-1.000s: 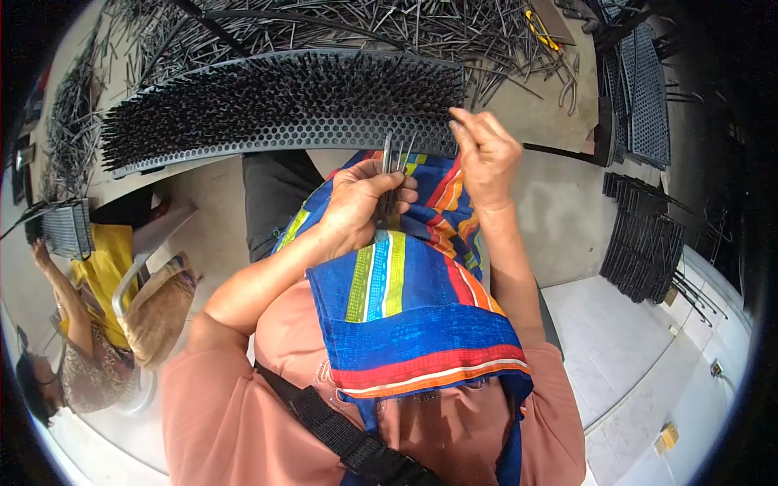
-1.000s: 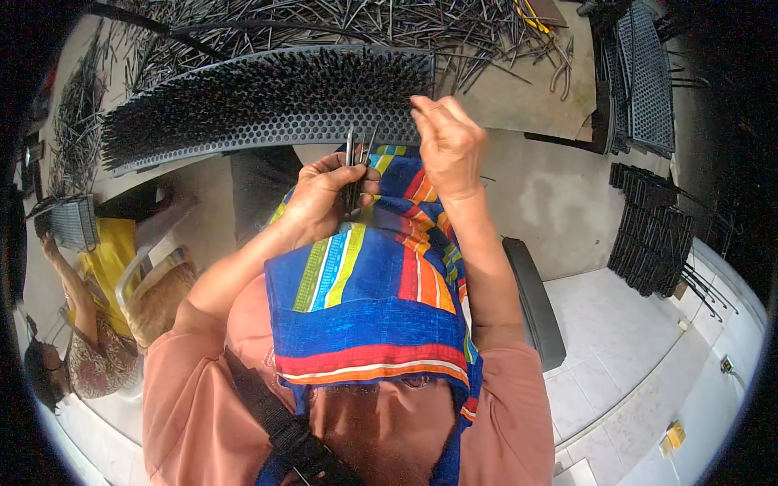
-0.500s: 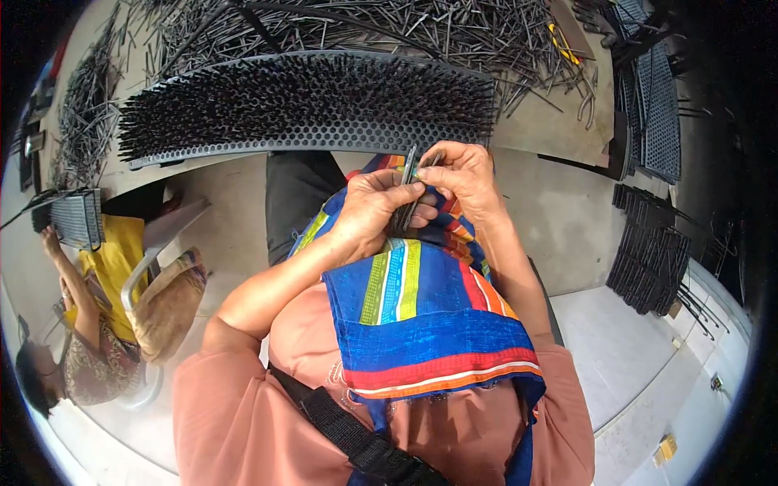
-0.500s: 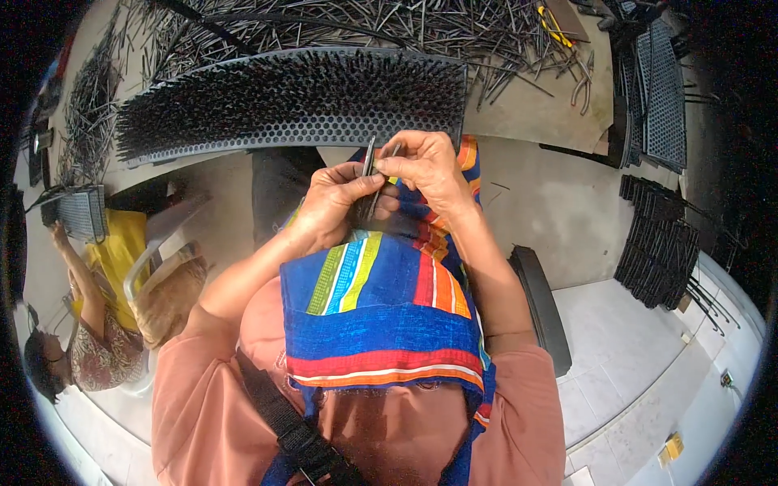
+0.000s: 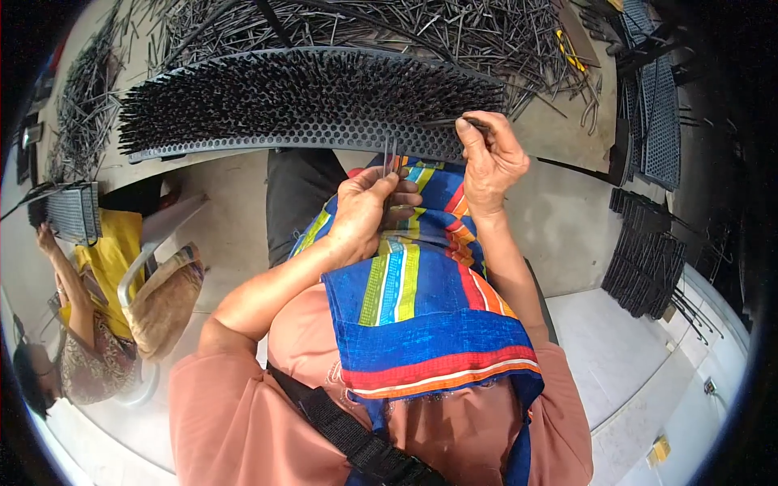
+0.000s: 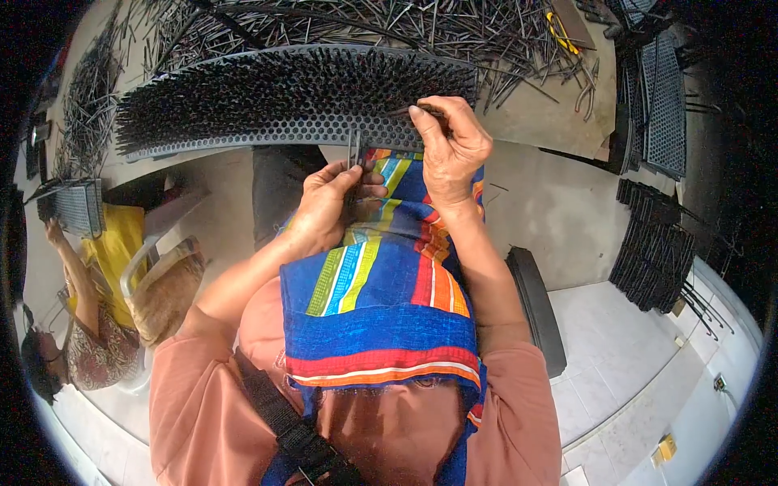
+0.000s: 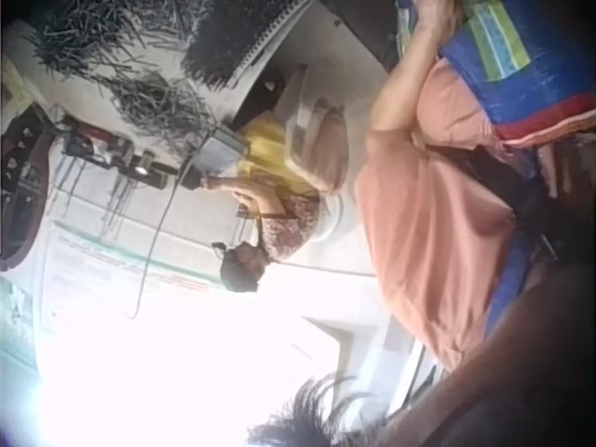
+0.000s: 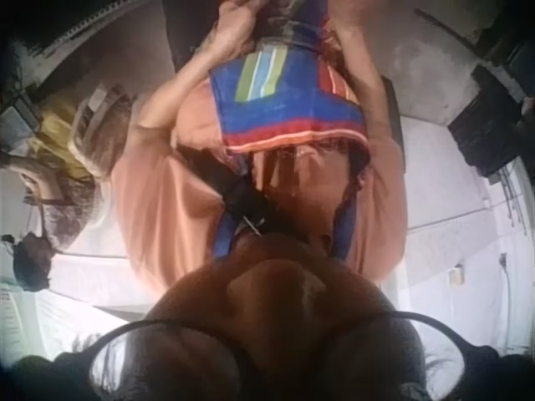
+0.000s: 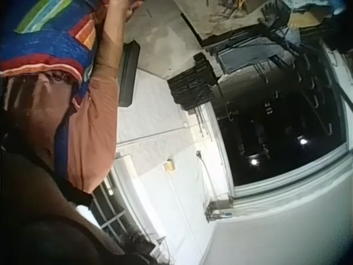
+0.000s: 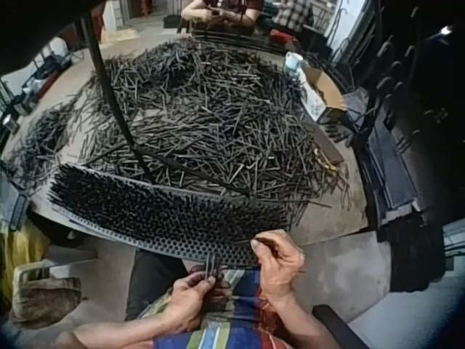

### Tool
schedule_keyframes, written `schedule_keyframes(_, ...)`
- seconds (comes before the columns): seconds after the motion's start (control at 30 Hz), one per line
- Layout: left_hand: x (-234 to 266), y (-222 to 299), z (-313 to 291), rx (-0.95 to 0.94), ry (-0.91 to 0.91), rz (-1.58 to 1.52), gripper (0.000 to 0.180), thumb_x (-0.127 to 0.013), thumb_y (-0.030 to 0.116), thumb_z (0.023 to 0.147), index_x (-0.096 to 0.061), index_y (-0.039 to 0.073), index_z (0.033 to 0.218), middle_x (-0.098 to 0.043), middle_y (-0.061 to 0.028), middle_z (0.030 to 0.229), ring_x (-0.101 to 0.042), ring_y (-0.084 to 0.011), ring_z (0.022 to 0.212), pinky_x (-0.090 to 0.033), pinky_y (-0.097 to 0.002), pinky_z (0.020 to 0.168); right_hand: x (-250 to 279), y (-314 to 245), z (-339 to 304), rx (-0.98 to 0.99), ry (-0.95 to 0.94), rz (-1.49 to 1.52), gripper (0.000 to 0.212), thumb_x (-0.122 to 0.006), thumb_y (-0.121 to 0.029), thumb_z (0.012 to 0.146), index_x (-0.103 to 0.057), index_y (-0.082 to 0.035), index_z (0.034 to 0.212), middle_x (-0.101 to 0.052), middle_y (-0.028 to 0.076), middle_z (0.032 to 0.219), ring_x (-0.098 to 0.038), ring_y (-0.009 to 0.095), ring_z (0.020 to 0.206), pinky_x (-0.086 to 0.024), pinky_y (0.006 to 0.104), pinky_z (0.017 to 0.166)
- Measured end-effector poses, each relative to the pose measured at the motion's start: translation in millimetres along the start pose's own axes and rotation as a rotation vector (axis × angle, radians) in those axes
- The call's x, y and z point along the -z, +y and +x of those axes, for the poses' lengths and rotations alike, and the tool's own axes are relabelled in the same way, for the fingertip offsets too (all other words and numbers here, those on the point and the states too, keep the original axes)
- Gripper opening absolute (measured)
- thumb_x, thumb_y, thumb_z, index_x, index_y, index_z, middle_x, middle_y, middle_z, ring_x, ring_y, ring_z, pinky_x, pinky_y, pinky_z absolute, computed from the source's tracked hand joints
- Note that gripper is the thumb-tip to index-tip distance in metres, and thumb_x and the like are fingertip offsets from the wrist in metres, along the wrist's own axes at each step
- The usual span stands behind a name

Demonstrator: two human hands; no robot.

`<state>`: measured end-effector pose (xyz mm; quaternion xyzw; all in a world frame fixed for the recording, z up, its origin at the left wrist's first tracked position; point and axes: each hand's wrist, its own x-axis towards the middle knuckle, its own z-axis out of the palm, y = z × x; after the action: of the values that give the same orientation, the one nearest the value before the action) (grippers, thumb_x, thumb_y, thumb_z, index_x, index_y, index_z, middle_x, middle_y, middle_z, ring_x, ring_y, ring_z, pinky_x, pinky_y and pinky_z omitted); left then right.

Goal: The recorder is manually inserting metal pins into a perforated base plate at an assembly station.

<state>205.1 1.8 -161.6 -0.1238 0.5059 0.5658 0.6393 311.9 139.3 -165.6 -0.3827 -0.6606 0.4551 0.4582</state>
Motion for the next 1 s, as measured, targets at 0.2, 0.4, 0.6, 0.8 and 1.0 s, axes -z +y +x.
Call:
schedule_keyframes(0.2, 0, -2, 0, 0.044, -0.043, -0.018, 0.015, -0.049, 0.009, 0.097, -0.057, -0.002, 0.104, -0.067, -0.0143, 0.092, -0.069, -0.0184, 0.075, -0.058, -0.0288, 0.061, -3, -3, 1, 0.015, -0.039, -0.049, 0.009, -0.073, 0.004, 0.078, -0.069, 0.000, 0.086, -0.061, -0.001, 0.075, -0.047, 0.002, 0.055, -0.036, 0.0169, 0.047)
schedule_keyframes(0.4, -4, -1, 3, 0.056, -0.048, -0.012, 0.016, -0.048, 0.007, 0.096, -0.056, -0.002, 0.106, -0.067, -0.0151, 0.092, -0.068, -0.0184, 0.073, -0.059, -0.0286, 0.060, -13, -12, -2, 0.126, -0.142, -0.290, 0.014, -0.075, 0.005, 0.072, -0.070, 0.001, 0.085, -0.061, 0.001, 0.074, -0.047, 0.004, 0.057, -0.036, 0.0204, 0.049)
schedule_keyframes(0.6, -2, 1, 2, 0.078, -0.063, -0.039, 0.015, -0.049, 0.007, 0.097, -0.058, -0.003, 0.104, -0.067, -0.0145, 0.092, -0.068, -0.0177, 0.075, -0.058, -0.0276, 0.061, -13, -6, 2, 0.205, -0.227, -0.354, 0.015, -0.073, 0.004, 0.074, -0.070, 0.001, 0.088, -0.059, 0.005, 0.070, -0.048, 0.007, 0.056, -0.038, 0.0225, 0.050)
schedule_keyframes(0.8, -1, 0, 0, 0.032, -0.142, -0.106, 0.017, -0.051, 0.007, 0.096, -0.059, -0.004, 0.107, -0.068, -0.0151, 0.093, -0.069, -0.0194, 0.076, -0.058, -0.0292, 0.068, -5, -4, -11, -0.042, -0.302, -0.282, 0.014, -0.073, 0.001, 0.077, -0.070, 0.002, 0.090, -0.062, 0.002, 0.070, -0.051, 0.005, 0.057, -0.039, 0.0214, 0.050)
schedule_keyframes(1.0, -1, -2, -1, 0.108, -0.249, -0.029, 0.018, -0.054, 0.008, 0.096, -0.061, -0.004, 0.107, -0.069, -0.0156, 0.095, -0.069, -0.0206, 0.079, -0.058, -0.0291, 0.068, 3, -6, -19, -0.701, -0.482, 0.219, 0.009, -0.074, -0.007, 0.077, -0.069, 0.001, 0.079, -0.063, 0.000, 0.065, -0.051, 0.003, 0.054, -0.036, 0.0203, 0.046)
